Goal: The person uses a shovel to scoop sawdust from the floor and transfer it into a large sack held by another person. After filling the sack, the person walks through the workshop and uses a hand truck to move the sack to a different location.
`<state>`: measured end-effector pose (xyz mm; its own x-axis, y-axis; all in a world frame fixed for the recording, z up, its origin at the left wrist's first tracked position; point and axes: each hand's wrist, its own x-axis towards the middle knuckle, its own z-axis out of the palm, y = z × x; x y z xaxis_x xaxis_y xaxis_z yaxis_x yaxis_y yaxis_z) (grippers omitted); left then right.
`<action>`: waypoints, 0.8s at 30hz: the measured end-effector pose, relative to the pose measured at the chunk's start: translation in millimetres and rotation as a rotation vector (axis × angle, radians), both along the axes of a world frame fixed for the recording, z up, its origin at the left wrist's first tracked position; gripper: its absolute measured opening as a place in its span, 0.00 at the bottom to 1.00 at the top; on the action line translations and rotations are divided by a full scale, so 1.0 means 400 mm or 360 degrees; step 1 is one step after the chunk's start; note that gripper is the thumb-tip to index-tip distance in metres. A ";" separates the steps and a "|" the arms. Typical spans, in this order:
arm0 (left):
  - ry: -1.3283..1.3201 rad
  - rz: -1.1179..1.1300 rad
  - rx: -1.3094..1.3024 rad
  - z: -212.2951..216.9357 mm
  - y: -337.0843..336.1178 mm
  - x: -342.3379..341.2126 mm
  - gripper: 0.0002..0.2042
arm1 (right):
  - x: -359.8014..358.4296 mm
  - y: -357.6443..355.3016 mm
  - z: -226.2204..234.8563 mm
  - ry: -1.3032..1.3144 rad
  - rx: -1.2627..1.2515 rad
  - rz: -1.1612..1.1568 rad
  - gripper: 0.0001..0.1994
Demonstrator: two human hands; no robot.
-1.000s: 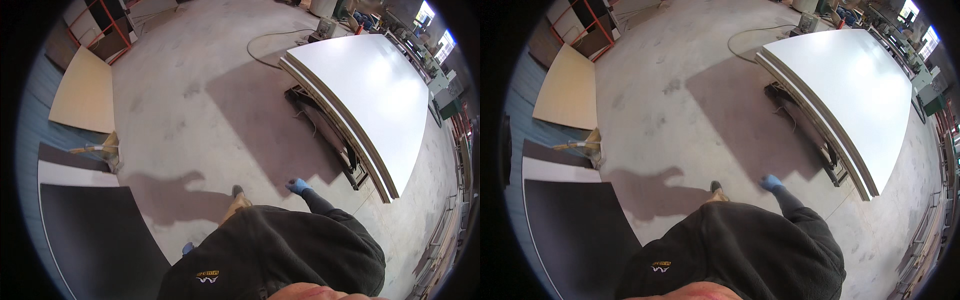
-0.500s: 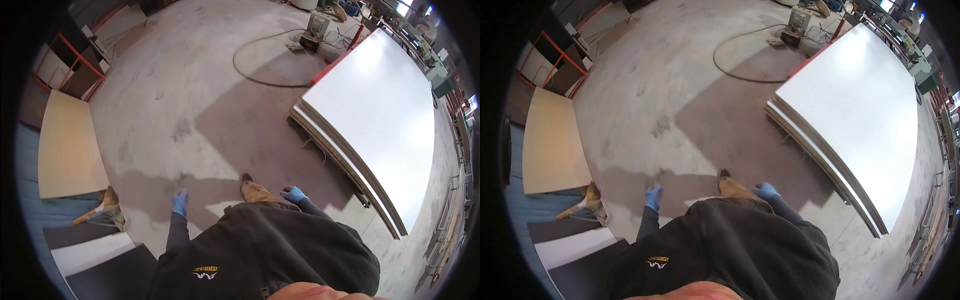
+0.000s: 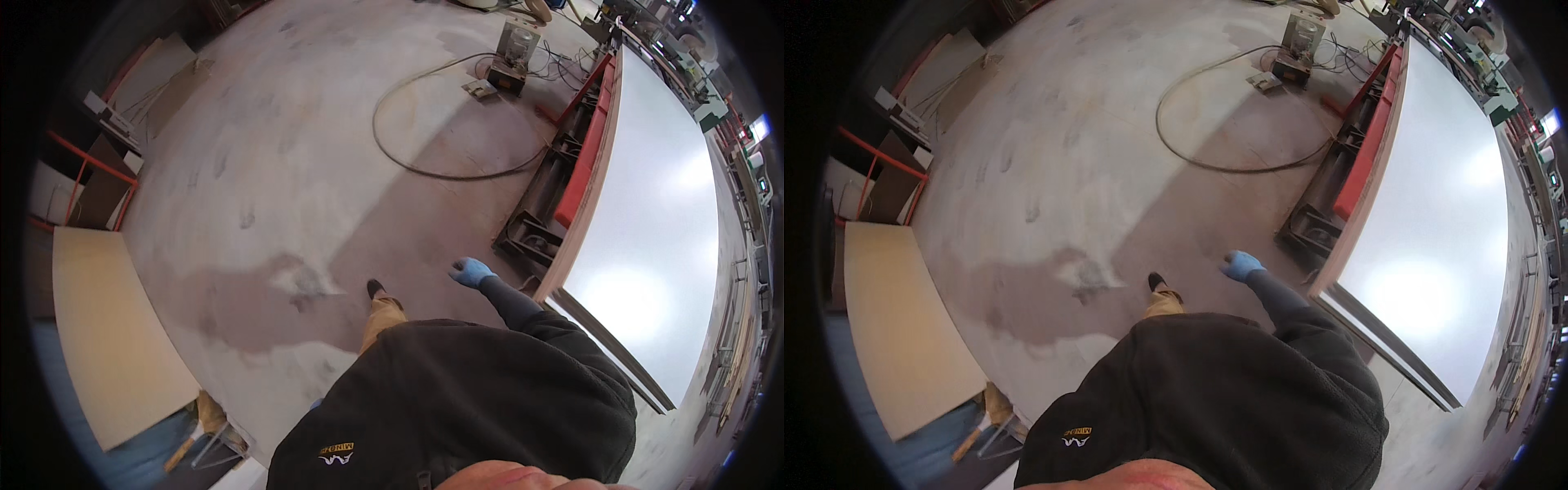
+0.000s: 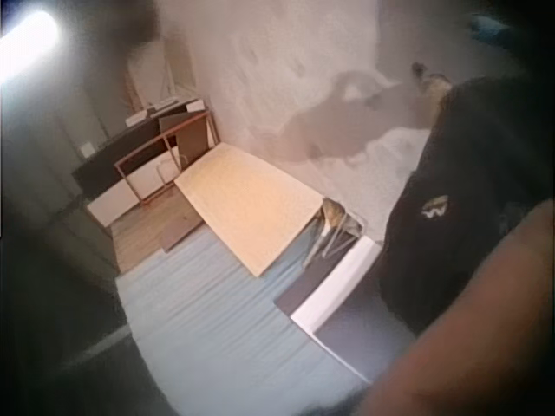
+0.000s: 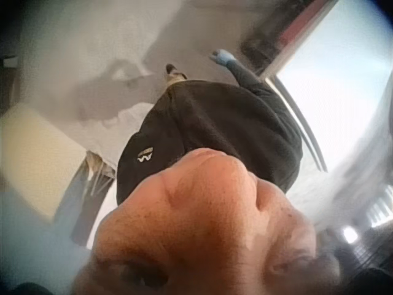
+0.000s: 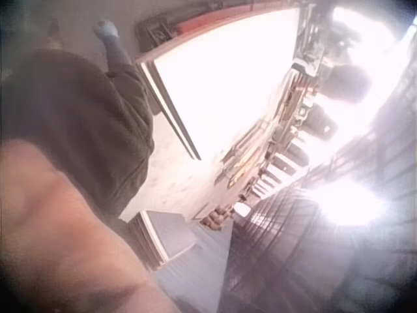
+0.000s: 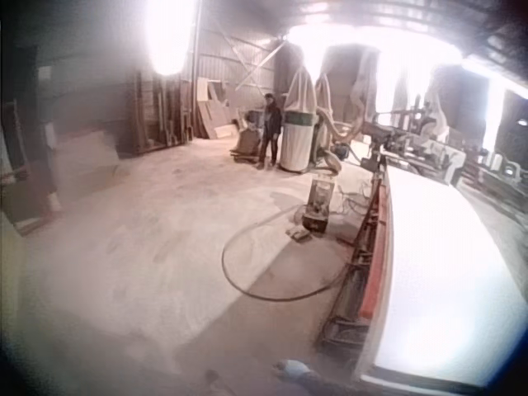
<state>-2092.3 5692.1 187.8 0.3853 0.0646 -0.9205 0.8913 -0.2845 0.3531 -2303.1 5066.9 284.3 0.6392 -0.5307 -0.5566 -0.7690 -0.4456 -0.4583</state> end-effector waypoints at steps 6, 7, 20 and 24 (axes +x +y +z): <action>-0.0140 -0.0106 -0.0136 0.018 -0.483 0.749 0.14 | 0.155 -0.210 -0.074 0.0618 0.0238 -0.0143 0.21; -0.0242 -0.0271 -0.0141 0.035 -0.597 0.876 0.17 | 0.188 -0.240 -0.092 0.0500 0.0252 -0.0305 0.21; -0.0432 -0.0820 -0.0229 0.155 -1.719 1.833 0.07 | 1.024 -1.001 -0.155 0.0712 0.0485 -0.0585 0.21; -0.0449 -0.0353 -0.0083 0.128 -1.758 1.996 0.07 | 1.461 -1.386 -0.084 0.0343 0.0015 -0.0585 0.21</action>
<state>-1293.9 4989.0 239.1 0.6240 -0.0933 -0.7759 0.6755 -0.4349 0.5955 -1718.6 4512.3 250.7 0.2770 -0.6961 -0.6624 -0.9546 -0.1204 -0.2726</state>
